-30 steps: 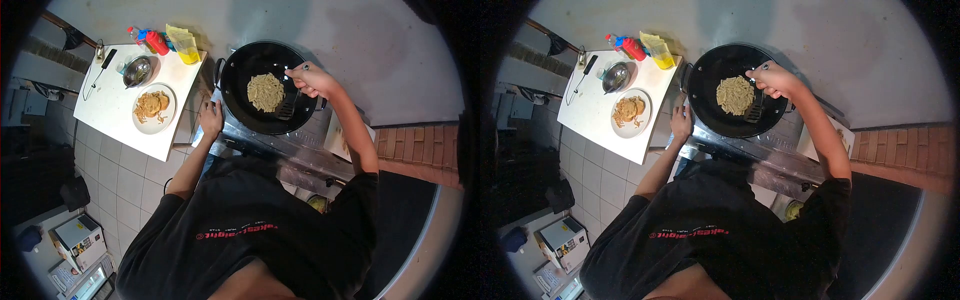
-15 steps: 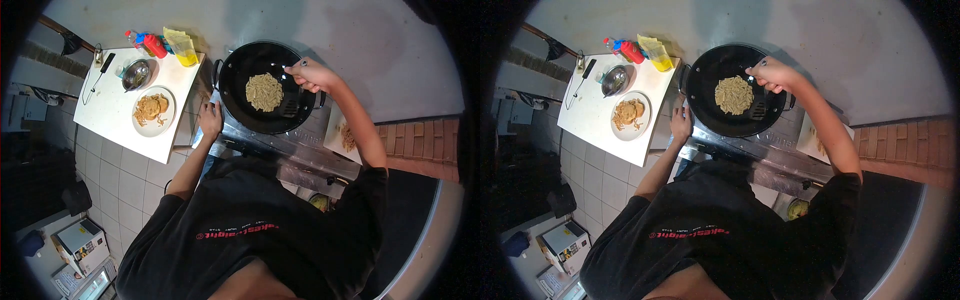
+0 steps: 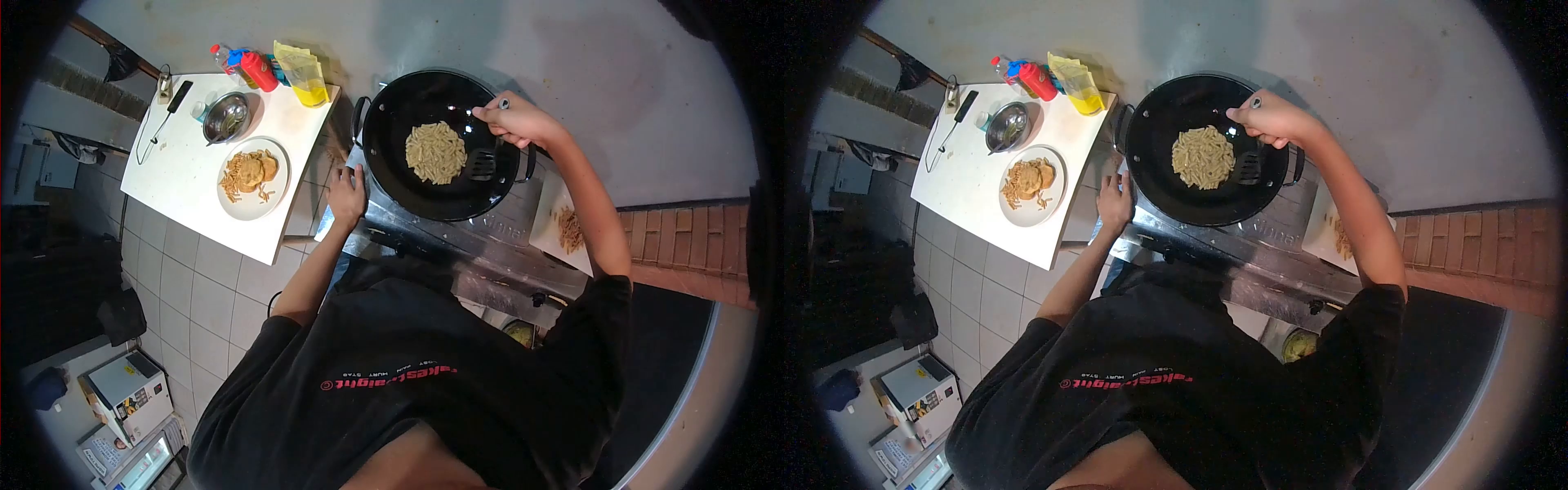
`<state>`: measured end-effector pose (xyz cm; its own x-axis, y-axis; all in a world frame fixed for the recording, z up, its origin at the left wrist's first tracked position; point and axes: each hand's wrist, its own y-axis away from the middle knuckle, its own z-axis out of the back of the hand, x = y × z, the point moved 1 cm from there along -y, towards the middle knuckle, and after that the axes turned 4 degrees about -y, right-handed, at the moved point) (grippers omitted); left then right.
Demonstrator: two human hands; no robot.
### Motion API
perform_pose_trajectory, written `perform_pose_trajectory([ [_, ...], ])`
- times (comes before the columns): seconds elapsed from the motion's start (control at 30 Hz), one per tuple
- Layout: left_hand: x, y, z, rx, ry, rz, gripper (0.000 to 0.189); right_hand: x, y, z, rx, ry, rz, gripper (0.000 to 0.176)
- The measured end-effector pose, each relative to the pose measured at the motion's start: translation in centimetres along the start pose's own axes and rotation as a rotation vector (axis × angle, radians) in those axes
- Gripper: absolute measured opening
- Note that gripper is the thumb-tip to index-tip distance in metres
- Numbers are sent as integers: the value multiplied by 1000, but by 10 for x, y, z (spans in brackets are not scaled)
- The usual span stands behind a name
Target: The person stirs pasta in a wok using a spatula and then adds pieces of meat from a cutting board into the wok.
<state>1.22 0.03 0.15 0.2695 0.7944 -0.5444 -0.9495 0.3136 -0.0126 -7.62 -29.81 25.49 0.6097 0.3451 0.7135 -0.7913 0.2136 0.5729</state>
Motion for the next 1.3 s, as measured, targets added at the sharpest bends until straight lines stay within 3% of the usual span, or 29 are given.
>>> perform_pose_trajectory([
  [0.13,-1,0,0,12,5,9,50,-1,1,-9,28,-39,11,43],
  [0.23,0,0,-2,-24,12,-6,49,10,12,-13,-26,201,-5,46],
  [0.3,0,-1,-3,-20,5,6,49,14,22,-18,-86,445,145,44],
  [0.33,0,-1,-3,-16,0,18,48,11,28,-24,-224,485,323,41],
  [0.37,0,-1,-3,-14,-3,18,48,12,36,-28,-222,482,322,41],
  [0.47,-2,-2,-1,-24,8,20,48,17,46,-33,-257,416,274,39],
  [0.57,0,-1,-2,-36,31,21,48,-17,34,-40,-310,336,461,39],
  [0.63,0,-1,-2,-42,28,7,48,-43,24,-49,-398,80,444,43],
  [0.67,-1,0,-2,-38,28,9,48,-49,22,-55,-358,-84,572,46],
  [0.7,0,0,-3,-27,22,12,48,-53,26,-60,-356,-86,568,46],
  [0.77,1,-1,-2,-18,11,17,48,-60,33,-70,-196,-544,448,44],
  [0.8,1,-2,-4,-16,5,20,48,-67,32,-83,-297,-542,536,43],
  [0.93,1,-1,-2,19,2,19,48,-89,32,-112,-431,-764,537,45],
  [1.3,-1,2,-1,14,-3,12,49,-122,23,-141,-531,-850,496,47],
])
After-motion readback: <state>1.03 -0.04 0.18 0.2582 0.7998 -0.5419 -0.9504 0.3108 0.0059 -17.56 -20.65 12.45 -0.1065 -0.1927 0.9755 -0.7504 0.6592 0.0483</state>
